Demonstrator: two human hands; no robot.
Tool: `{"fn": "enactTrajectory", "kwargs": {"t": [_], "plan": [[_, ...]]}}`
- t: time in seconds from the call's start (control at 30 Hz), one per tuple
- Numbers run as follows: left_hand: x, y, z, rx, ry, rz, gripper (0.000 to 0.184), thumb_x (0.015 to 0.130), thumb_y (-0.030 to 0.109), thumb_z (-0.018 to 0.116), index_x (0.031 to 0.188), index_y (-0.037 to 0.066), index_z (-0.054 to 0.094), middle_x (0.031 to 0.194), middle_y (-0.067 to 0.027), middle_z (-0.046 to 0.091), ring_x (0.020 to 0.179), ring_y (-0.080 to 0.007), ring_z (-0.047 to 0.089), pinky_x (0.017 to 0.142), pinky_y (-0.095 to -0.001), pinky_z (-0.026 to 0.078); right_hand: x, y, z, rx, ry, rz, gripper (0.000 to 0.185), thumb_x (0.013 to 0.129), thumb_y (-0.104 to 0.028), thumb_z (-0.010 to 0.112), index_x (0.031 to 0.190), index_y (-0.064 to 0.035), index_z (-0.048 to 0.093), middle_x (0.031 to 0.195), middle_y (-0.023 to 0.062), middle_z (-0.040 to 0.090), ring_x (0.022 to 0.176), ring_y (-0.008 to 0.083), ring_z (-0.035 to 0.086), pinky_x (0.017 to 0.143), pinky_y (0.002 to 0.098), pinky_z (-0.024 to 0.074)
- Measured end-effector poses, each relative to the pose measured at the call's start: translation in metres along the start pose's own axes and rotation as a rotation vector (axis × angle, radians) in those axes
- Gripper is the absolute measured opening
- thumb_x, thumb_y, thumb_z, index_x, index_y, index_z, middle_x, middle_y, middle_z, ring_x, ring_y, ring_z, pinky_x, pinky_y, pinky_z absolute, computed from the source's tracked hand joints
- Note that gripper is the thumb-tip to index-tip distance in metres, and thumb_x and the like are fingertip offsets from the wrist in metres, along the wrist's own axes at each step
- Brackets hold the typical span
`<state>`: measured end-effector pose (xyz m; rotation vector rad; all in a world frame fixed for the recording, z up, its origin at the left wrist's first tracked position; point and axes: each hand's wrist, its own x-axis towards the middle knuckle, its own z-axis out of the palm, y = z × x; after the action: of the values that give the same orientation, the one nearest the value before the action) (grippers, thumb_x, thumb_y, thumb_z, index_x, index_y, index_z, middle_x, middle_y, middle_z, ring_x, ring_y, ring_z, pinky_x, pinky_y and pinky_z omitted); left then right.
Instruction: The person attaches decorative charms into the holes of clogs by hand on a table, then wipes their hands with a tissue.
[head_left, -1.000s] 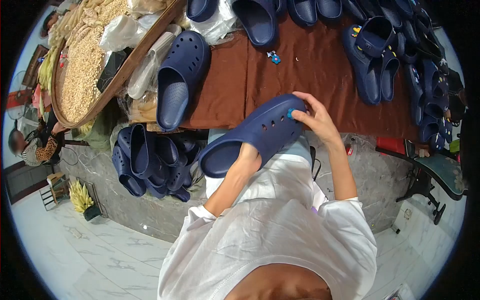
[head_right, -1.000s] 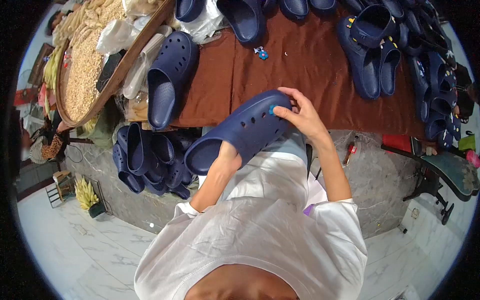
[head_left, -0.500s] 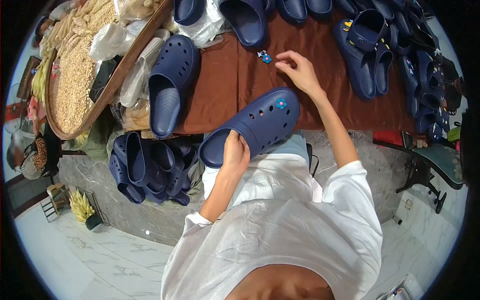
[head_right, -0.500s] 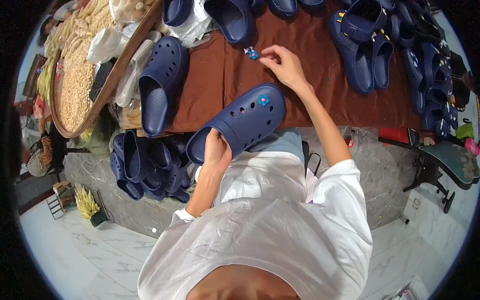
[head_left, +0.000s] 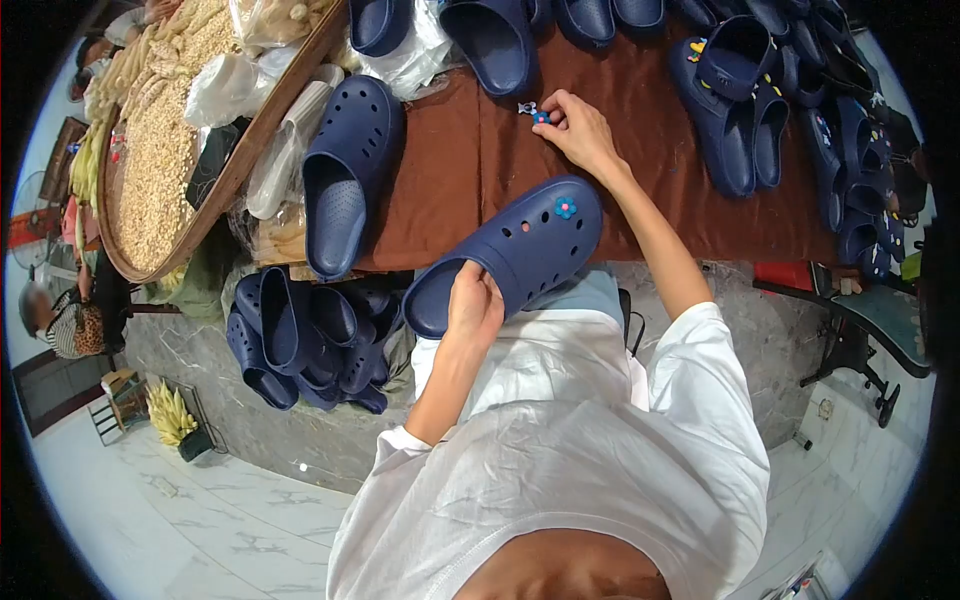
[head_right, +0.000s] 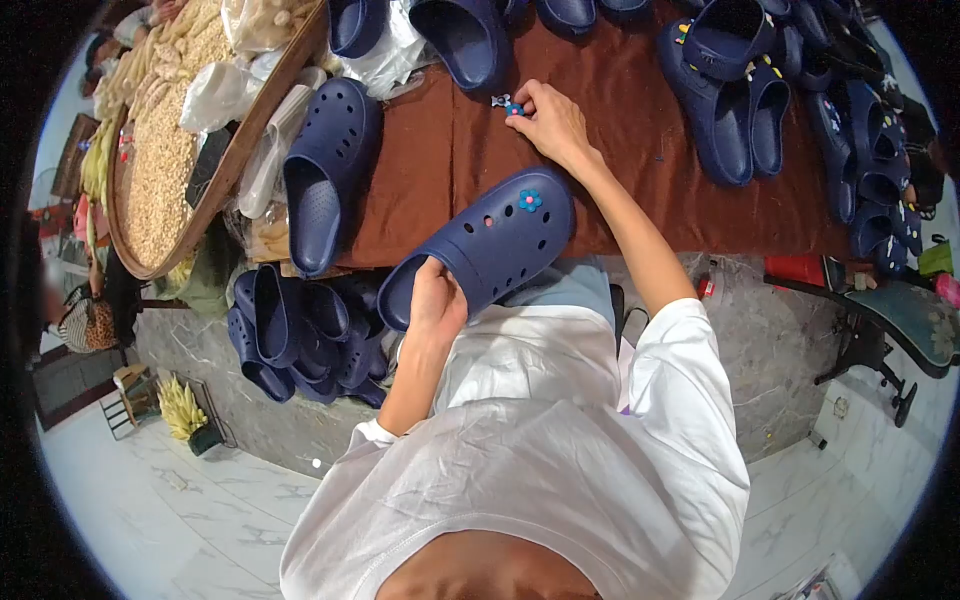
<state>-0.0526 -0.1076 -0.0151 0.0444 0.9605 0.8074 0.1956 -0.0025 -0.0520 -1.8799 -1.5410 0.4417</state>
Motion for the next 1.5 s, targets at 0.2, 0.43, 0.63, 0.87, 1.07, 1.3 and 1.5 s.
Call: {"fn": "enactTrajectory", "kwargs": {"t": [0.2, 0.43, 0.63, 0.87, 1.07, 1.3, 1.5], "plan": [[0.006, 0.000, 0.000, -0.037, -0.013, 0.011, 0.040, 0.103, 0.017, 0.035, 0.125, -0.010, 0.054, 0.132, -0.0180, 0.059, 0.121, -0.0258, 0.058, 0.108, -0.0387, 0.044, -0.012, 0.009, -0.018, 0.126, -0.046, 0.065, 0.030, 0.080, -0.024, 0.078, 0.098, -0.0043, 0.065, 0.085, 0.0064, 0.067, 0.073, 0.0144, 0.062, 0.068, 0.0308, 0.0517], [-0.003, 0.010, 0.023, -0.021, -0.064, -0.014, 0.045, 0.103, 0.018, 0.030, 0.131, -0.011, 0.049, 0.137, -0.0223, 0.054, 0.127, -0.0311, 0.053, 0.112, -0.0428, 0.041, -0.087, -0.008, -0.065, 0.526, -0.055, 0.158, 0.025, 0.084, -0.015, 0.076, 0.103, -0.0020, 0.064, 0.086, -0.0009, 0.062, 0.073, 0.0040, 0.054, 0.067, 0.0207, 0.0472], [-0.001, 0.011, 0.032, 0.039, -0.187, -0.118, 0.051, 0.105, 0.026, 0.023, 0.140, -0.006, 0.042, 0.144, -0.0202, 0.048, 0.131, -0.0305, 0.049, 0.113, -0.0440, 0.039, -0.154, -0.042, -0.060, 0.514, -0.107, 0.212, 0.027, 0.083, -0.010, 0.075, 0.106, -0.0025, 0.063, 0.089, 0.0010, 0.062, 0.077, 0.0059, 0.055, 0.067, 0.0206, 0.0460], [0.002, 0.008, 0.024, 0.043, -0.232, -0.115, 0.051, 0.105, 0.025, 0.023, 0.141, -0.007, 0.041, 0.146, -0.0206, 0.046, 0.133, -0.0311, 0.048, 0.113, -0.0445, 0.038, -0.163, -0.062, -0.051, 0.425, -0.013, 0.188, 0.030, 0.081, -0.010, 0.077, 0.107, -0.0019, 0.064, 0.095, 0.0052, 0.061, 0.081, 0.0119, 0.060, 0.072, 0.0257, 0.0503], [0.001, 0.006, 0.023, -0.029, -0.214, -0.109, 0.050, 0.105, 0.024, 0.027, 0.137, -0.009, 0.045, 0.143, -0.0217, 0.048, 0.129, -0.0330, 0.051, 0.112, -0.0467, 0.039, -0.166, -0.058, -0.045, 0.513, -0.008, 0.181, 0.031, 0.082, -0.007, 0.076, 0.111, -0.0008, 0.065, 0.097, 0.0061, 0.061, 0.082, 0.0122, 0.060, 0.074, 0.0258, 0.0520], [-0.008, 0.006, 0.027, -0.028, -0.244, -0.133, 0.051, 0.104, 0.024, 0.024, 0.143, -0.006, 0.039, 0.148, -0.0202, 0.043, 0.135, -0.0308, 0.045, 0.116, -0.0446, 0.034, -0.164, -0.050, -0.042, 0.653, -0.012, 0.308, 0.028, 0.084, -0.005, 0.075, 0.111, -0.0013, 0.066, 0.102, 0.0055, 0.059, 0.086, 0.0106, 0.058, 0.075, 0.0243, 0.0522], [-0.010, -0.002, 0.022, 0.049, -0.226, -0.110, 0.052, 0.105, 0.027, 0.024, 0.144, -0.005, 0.037, 0.149, -0.0199, 0.042, 0.137, -0.0298, 0.043, 0.116, -0.0444, 0.034, -0.161, -0.028, -0.040, 0.683, -0.027, 0.317, 0.059, 0.079, -0.013, 0.082, 0.127, -0.0006, 0.050, 0.114, 0.0114, 0.056, 0.103, 0.0183, 0.056, 0.088, 0.0317, 0.0516]]}}
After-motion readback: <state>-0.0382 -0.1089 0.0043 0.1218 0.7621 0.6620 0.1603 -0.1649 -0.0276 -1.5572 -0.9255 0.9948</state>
